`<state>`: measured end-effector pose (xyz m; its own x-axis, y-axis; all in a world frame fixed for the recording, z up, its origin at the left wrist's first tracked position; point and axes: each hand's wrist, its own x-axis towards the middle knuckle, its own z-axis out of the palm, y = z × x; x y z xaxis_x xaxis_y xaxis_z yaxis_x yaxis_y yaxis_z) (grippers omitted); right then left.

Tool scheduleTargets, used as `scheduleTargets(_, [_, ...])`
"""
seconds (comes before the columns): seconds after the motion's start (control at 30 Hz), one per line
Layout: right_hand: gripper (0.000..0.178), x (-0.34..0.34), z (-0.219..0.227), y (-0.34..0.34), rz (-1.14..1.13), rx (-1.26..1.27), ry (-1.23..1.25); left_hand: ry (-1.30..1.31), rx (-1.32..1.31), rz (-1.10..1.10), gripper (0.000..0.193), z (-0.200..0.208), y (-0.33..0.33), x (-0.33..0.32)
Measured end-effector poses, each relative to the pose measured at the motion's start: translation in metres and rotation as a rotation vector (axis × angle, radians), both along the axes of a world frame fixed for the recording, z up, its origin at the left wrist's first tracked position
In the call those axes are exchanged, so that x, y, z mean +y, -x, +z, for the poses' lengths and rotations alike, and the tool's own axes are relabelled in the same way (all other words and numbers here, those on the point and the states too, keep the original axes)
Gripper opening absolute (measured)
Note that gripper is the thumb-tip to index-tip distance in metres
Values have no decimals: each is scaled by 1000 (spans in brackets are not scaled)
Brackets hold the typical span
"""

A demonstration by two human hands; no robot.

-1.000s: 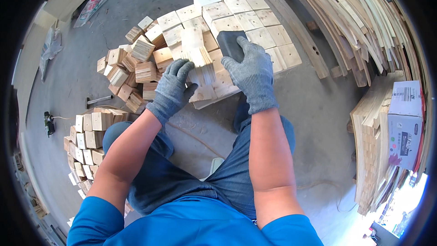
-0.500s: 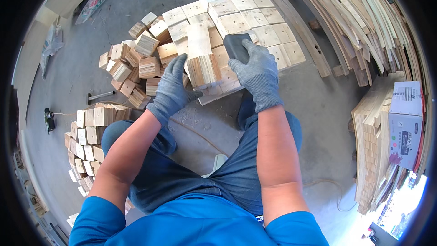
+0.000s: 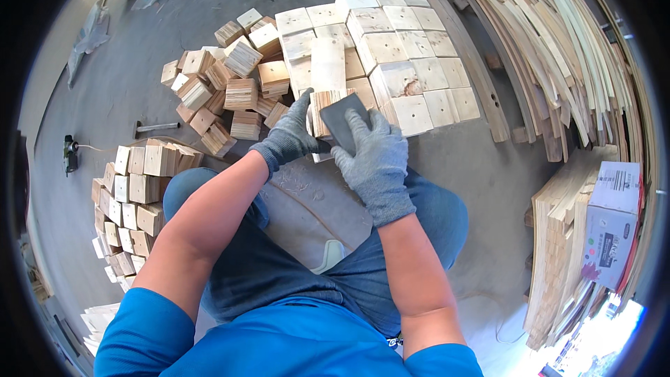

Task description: The person sits on the floor and sands small wooden blocks one at a time using a sanding block. They pick up each block, sand its surfaces, and place it into a separate pile, repeating this process throughout the clip.

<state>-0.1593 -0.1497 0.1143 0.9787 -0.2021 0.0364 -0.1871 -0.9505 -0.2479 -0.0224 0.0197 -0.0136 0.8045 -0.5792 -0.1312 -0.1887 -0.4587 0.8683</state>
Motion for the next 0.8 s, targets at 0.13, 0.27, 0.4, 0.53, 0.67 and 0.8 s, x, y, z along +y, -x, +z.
scheduleTargets(0.13, [75,3,-13,-6,28,-12,60,-25,-59,10,123,-5,-1,-4])
scheduleTargets(0.27, [73,-8,-23,-43,-2,-78,46,-108,-81,-12,119,5,-1,-8])
scheduleTargets(0.4, [71,-8,-13,-99,-90,-23,52,-89,-88,-28,124,-2,-4,-4])
scheduleTargets(0.53, [70,-8,-16,-101,-82,-32,90,-132,-91,-44,124,2,-4,-4])
scheduleTargets(0.67, [71,18,-15,-34,-45,-81,29,-164,-59,-9,120,12,0,-4])
scheduleTargets(0.8, [72,39,-12,23,-29,-3,65,-57,-29,-29,119,0,-3,-5])
